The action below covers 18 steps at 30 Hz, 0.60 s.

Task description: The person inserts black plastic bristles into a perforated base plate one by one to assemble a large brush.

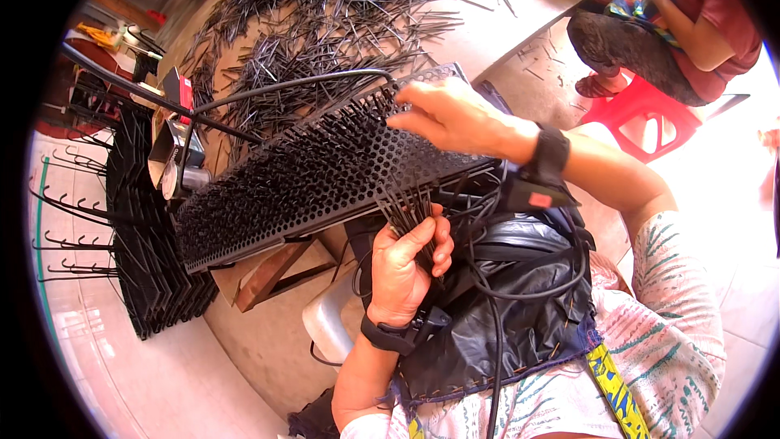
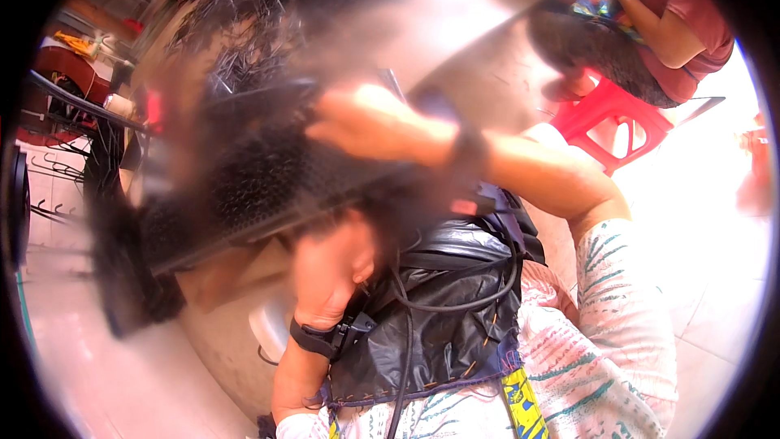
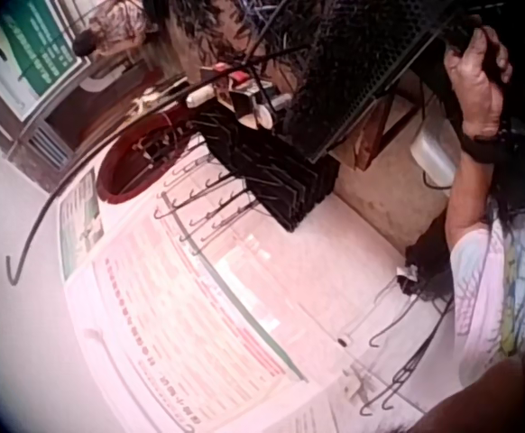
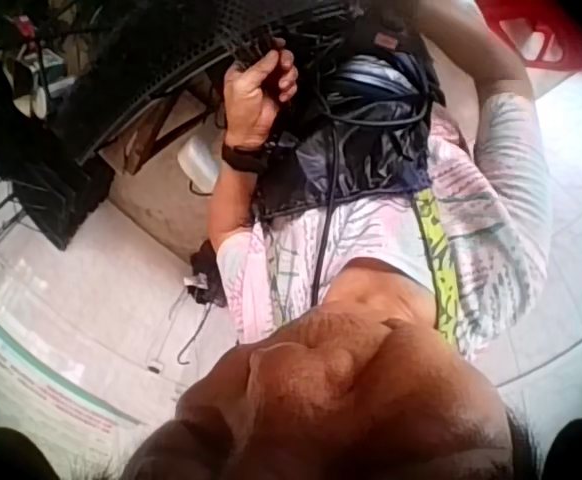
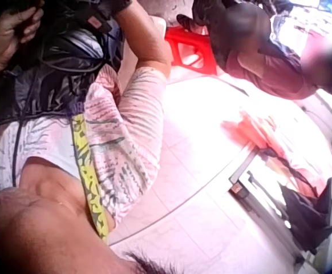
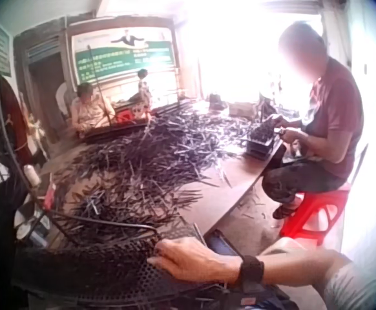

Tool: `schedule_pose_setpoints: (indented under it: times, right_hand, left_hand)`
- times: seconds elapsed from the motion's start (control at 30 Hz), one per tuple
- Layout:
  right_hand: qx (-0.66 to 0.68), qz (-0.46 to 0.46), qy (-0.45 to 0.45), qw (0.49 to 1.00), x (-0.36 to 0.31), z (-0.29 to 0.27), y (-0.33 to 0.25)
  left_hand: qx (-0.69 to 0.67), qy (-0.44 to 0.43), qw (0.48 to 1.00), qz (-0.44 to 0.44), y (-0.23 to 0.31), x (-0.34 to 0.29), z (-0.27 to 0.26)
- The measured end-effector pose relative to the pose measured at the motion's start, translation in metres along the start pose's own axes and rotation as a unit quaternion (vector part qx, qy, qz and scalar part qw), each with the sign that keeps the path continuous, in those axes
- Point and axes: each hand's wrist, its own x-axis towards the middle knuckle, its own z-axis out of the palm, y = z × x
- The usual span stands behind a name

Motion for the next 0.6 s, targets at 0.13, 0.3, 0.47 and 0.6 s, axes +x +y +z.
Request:
schedule_pose_setpoints:
  times: [0.13, 0.3, 0.47, 0.6]
  right_hand:
    - [0.289, 0.181, -0.185, 0.922, -0.018, -0.027, -0.040]
    - [0.316, 0.170, -0.164, 0.919, -0.029, -0.024, -0.036]
    - [0.358, 0.303, -0.006, 0.883, -0.025, -0.035, -0.026]
    - [0.181, 0.249, 0.093, 0.947, -0.009, -0.036, 0.015]
  left_hand:
    - [0.012, -0.010, 1.000, 0.008, 0.002, -0.001, 0.005]
    - [0.067, -0.014, 0.998, 0.015, 0.004, -0.001, 0.010]
    - [0.080, -0.009, 0.996, 0.043, -0.004, 0.005, -0.003]
    - [0.090, -0.016, 0.993, 0.072, -0.007, 0.007, -0.010]
